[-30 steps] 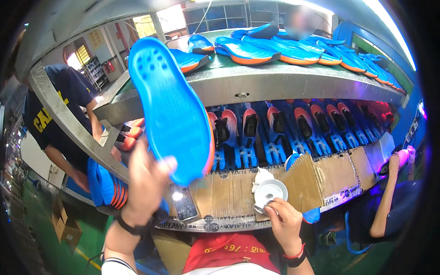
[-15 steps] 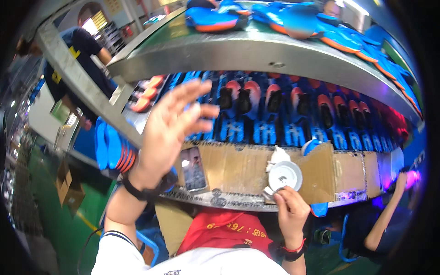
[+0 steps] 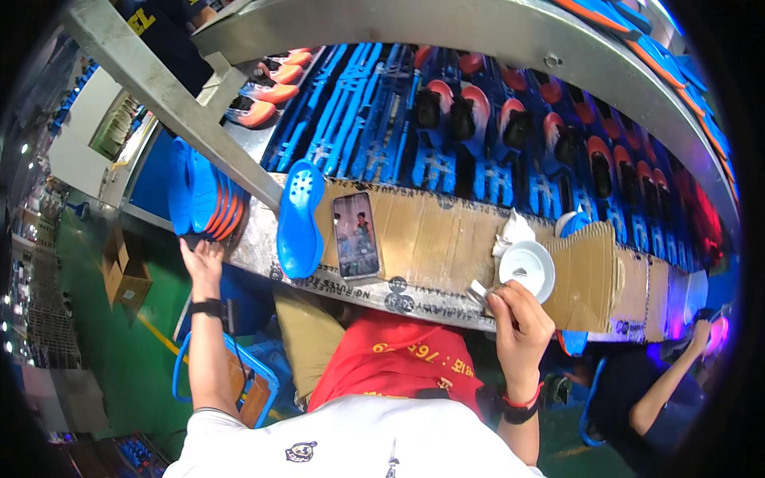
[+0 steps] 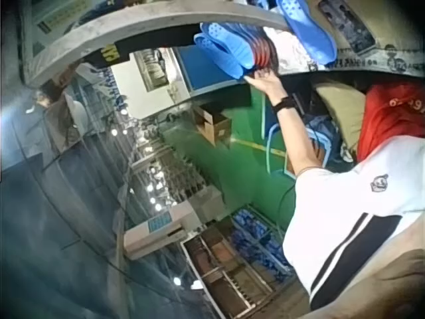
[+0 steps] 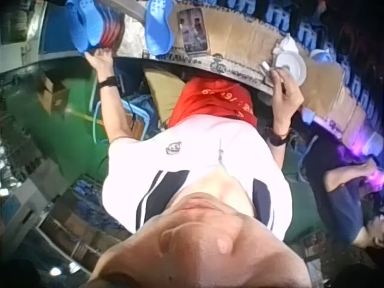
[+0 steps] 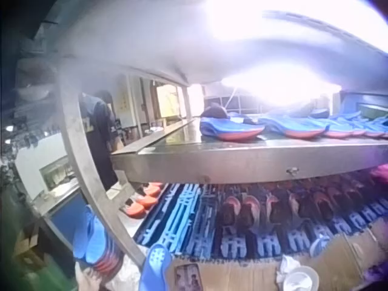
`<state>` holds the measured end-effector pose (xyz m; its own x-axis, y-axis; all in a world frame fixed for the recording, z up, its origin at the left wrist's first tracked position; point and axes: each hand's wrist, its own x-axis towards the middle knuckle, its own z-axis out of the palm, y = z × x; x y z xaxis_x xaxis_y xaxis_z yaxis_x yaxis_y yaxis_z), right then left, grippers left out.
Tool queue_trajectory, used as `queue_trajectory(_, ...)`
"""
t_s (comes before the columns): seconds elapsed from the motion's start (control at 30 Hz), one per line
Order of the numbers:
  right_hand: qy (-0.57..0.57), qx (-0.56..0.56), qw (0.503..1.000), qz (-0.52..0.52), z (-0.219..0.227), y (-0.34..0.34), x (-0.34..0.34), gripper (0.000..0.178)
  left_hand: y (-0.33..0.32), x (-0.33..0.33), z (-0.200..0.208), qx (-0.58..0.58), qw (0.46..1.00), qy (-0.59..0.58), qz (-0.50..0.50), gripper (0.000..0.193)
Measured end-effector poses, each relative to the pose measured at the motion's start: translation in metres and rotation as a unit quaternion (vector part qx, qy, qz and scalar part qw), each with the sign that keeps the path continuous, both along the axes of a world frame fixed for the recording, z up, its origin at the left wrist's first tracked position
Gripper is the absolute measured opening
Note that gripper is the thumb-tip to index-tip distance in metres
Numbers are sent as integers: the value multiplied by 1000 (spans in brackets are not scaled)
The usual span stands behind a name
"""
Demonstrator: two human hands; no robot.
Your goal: The recorder is applying a white adhesive or sealant to the heel and edge of blue shoe soles using a small applicator tool.
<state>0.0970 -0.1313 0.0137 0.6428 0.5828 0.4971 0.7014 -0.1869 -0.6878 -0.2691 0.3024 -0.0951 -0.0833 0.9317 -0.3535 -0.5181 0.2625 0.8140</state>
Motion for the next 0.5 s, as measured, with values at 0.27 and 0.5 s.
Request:
queue_trajectory(0.27, 7, -16, 1000, -12, -6, -9, -5, 9, 46, 7, 29, -104, 946, 145, -271, 70)
queue_trajectory(0.5, 6, -17, 1000, -10, -3, -11, -11, 10, 39, 26, 27, -40, 970, 13, -241, 38)
